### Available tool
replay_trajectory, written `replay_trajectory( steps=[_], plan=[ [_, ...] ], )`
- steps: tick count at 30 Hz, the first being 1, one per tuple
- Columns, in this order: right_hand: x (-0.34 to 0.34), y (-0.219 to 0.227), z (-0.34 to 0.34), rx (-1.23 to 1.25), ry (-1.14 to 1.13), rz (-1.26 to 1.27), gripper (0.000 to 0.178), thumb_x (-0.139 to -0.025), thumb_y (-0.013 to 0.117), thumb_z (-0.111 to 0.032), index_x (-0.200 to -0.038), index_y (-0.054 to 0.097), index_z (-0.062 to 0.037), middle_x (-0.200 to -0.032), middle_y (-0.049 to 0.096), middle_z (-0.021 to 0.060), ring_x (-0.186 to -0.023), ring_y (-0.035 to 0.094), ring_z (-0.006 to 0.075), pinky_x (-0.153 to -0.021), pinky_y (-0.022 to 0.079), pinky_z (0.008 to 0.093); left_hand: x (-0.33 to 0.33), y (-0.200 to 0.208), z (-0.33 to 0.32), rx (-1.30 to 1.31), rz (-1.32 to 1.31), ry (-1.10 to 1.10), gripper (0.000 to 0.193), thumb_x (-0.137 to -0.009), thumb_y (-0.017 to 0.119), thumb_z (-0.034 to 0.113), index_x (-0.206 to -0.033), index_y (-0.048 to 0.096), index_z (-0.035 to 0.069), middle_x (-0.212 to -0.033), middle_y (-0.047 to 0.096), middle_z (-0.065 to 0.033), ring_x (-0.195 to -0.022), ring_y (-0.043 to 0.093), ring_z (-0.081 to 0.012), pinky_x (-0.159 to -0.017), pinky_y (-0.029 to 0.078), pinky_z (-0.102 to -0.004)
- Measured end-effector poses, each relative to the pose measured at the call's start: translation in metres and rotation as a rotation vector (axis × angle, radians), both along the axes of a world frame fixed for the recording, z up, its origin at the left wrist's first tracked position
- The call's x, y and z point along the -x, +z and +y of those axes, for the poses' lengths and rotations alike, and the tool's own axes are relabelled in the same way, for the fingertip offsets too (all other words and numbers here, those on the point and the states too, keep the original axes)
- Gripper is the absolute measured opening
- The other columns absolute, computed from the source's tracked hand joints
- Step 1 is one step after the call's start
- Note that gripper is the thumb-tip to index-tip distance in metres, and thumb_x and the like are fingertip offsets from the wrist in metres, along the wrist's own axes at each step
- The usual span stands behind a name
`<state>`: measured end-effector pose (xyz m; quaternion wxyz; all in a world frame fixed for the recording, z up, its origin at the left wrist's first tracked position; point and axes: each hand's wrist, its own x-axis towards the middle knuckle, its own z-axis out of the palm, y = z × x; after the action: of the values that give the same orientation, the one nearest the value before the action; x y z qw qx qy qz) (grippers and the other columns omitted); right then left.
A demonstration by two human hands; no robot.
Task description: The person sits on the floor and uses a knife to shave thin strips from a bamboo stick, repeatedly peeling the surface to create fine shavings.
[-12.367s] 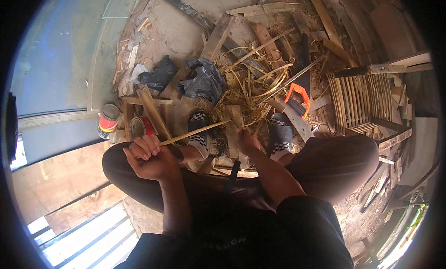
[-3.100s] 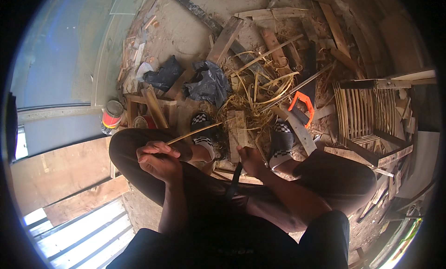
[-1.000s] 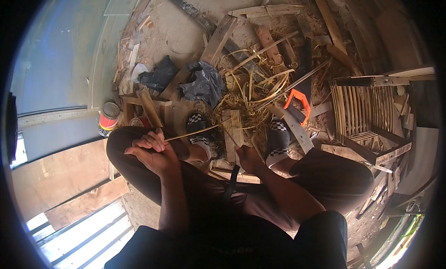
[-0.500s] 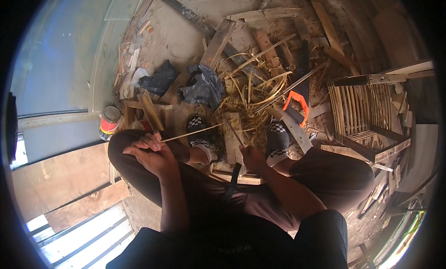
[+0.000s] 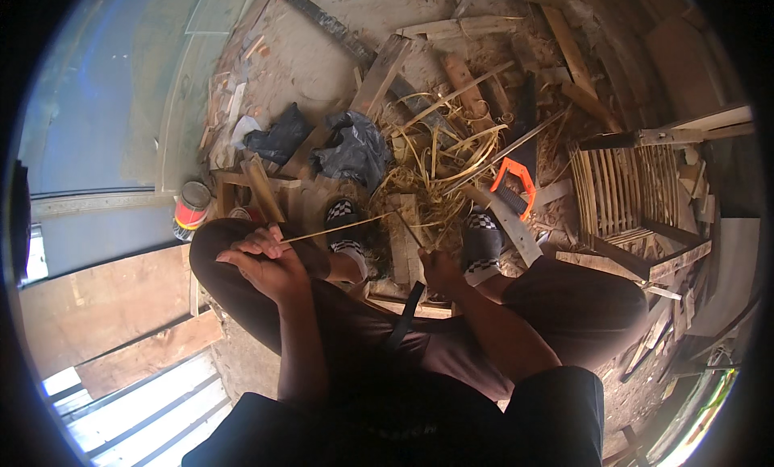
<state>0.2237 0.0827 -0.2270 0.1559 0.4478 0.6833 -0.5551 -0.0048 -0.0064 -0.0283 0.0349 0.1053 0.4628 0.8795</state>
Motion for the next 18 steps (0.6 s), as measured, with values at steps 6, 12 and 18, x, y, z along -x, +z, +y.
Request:
replay_trajectory(
  steps=[6, 12, 18],
  plan=[
    [-0.004, -0.020, -0.006, -0.181, -0.038, -0.035, 0.064, -0.101, 0.042, -0.054, -0.088, 0.062, 0.0056, -0.085, 0.065, 0.0319, -0.092, 0.065, 0.0491, -0.081, 0.050, 0.0536, -0.003, 0.000, 0.002, -0.046, 0.010, -0.020, 0.055, -0.104, 0.036, 0.056, -0.072, 0.049, 0.012, -0.053, 0.038, -0.0001, -0.054, 0.039, -0.0124, -0.075, 0.043, -0.0334],
    [0.001, -0.019, 0.000, -0.102, -0.002, -0.009, 0.062, -0.101, 0.044, -0.054, -0.093, 0.064, 0.0034, -0.084, 0.065, 0.0307, -0.089, 0.065, 0.0482, -0.080, 0.050, 0.0532, -0.005, 0.002, -0.001, -0.061, 0.025, -0.053, 0.059, -0.105, 0.032, 0.057, -0.068, 0.047, 0.012, -0.053, 0.036, 0.0005, -0.054, 0.036, -0.0127, -0.074, 0.042, -0.0327],
    [0.025, 0.056, -0.014, -0.036, 0.049, 0.244, 0.058, -0.103, 0.041, -0.051, -0.096, 0.065, 0.0004, -0.081, 0.065, 0.0302, -0.085, 0.065, 0.0482, -0.077, 0.050, 0.0519, -0.011, 0.004, -0.004, -0.072, 0.042, -0.080, 0.064, -0.104, 0.029, 0.060, -0.064, 0.040, 0.012, -0.052, 0.031, 0.0013, -0.051, 0.028, -0.0115, -0.064, 0.035, -0.0298]
  ],
)
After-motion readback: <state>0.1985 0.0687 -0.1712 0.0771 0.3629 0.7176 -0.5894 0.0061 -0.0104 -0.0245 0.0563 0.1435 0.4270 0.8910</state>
